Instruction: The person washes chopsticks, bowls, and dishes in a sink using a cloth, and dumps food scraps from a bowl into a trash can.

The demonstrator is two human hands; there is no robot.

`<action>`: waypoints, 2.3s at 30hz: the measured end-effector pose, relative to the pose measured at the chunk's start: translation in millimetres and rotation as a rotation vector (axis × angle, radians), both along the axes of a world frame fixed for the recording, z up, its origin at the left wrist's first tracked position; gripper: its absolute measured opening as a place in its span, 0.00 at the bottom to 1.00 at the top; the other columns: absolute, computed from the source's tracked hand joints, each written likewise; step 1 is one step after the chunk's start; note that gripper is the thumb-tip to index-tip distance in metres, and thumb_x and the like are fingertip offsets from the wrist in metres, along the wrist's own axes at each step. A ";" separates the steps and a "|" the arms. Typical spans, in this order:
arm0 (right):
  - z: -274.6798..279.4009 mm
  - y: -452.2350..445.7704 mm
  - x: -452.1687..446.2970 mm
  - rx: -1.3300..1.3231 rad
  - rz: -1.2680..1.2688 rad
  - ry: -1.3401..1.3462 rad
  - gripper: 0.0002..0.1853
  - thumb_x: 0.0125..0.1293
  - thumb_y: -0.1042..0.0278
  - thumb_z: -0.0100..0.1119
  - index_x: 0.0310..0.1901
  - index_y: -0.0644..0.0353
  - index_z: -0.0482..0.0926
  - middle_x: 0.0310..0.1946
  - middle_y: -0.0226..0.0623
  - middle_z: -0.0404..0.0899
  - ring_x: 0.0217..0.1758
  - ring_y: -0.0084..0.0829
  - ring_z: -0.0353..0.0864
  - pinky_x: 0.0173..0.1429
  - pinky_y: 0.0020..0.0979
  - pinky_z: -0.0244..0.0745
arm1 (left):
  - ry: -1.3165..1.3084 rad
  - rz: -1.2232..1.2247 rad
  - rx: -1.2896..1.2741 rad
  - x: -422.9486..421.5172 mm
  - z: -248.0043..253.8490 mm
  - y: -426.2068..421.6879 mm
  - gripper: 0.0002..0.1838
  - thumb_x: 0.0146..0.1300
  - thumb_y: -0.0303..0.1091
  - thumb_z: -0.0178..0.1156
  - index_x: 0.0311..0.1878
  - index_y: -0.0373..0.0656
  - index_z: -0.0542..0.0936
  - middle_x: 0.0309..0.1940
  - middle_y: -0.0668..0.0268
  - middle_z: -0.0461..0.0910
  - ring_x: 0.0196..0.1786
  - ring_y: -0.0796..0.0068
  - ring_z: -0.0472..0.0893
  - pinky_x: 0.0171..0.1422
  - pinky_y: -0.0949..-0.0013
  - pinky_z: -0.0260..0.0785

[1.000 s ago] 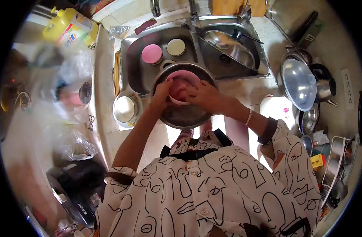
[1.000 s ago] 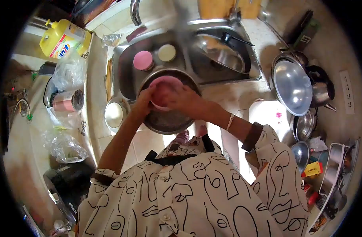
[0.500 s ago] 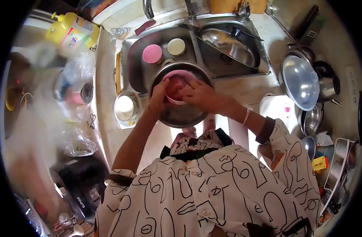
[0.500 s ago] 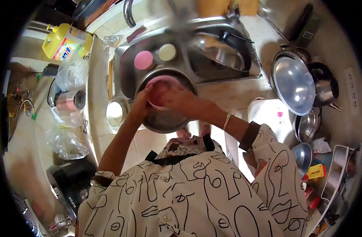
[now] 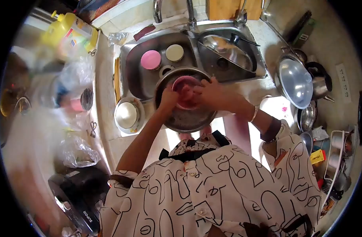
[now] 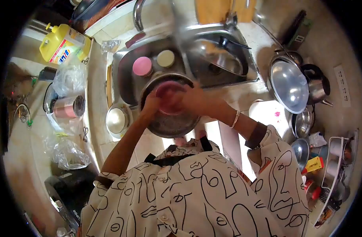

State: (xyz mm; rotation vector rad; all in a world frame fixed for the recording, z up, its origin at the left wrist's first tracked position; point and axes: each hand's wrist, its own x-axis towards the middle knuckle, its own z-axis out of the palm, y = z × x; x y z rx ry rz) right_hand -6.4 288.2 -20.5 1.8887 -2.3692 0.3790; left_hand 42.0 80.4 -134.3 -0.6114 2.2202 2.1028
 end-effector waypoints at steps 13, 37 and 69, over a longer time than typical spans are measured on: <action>-44.0 -44.0 4.2 0.168 -0.253 -0.284 0.18 0.53 0.64 0.52 0.47 0.53 0.71 0.39 0.43 0.73 0.41 0.41 0.74 0.43 0.43 0.68 | -0.411 -0.247 0.221 -6.3 -14.9 -11.4 0.20 0.60 0.44 0.43 0.52 0.47 0.71 0.54 0.66 0.67 0.55 0.74 0.66 0.55 0.61 0.63; -52.7 -76.3 14.1 0.039 -0.473 -0.033 0.22 0.50 0.69 0.51 0.50 0.58 0.65 0.42 0.43 0.70 0.40 0.40 0.75 0.39 0.34 0.73 | -0.187 -0.029 0.497 32.2 70.2 10.9 0.26 0.65 0.51 0.38 0.56 0.39 0.64 0.48 0.61 0.70 0.46 0.69 0.74 0.47 0.68 0.71; -37.5 -77.7 16.5 0.307 -0.576 -0.338 0.18 0.53 0.65 0.50 0.45 0.61 0.67 0.36 0.49 0.75 0.35 0.45 0.77 0.35 0.39 0.73 | 0.061 0.204 0.180 32.0 35.7 21.9 0.18 0.63 0.39 0.46 0.53 0.39 0.66 0.47 0.56 0.71 0.47 0.63 0.73 0.50 0.67 0.65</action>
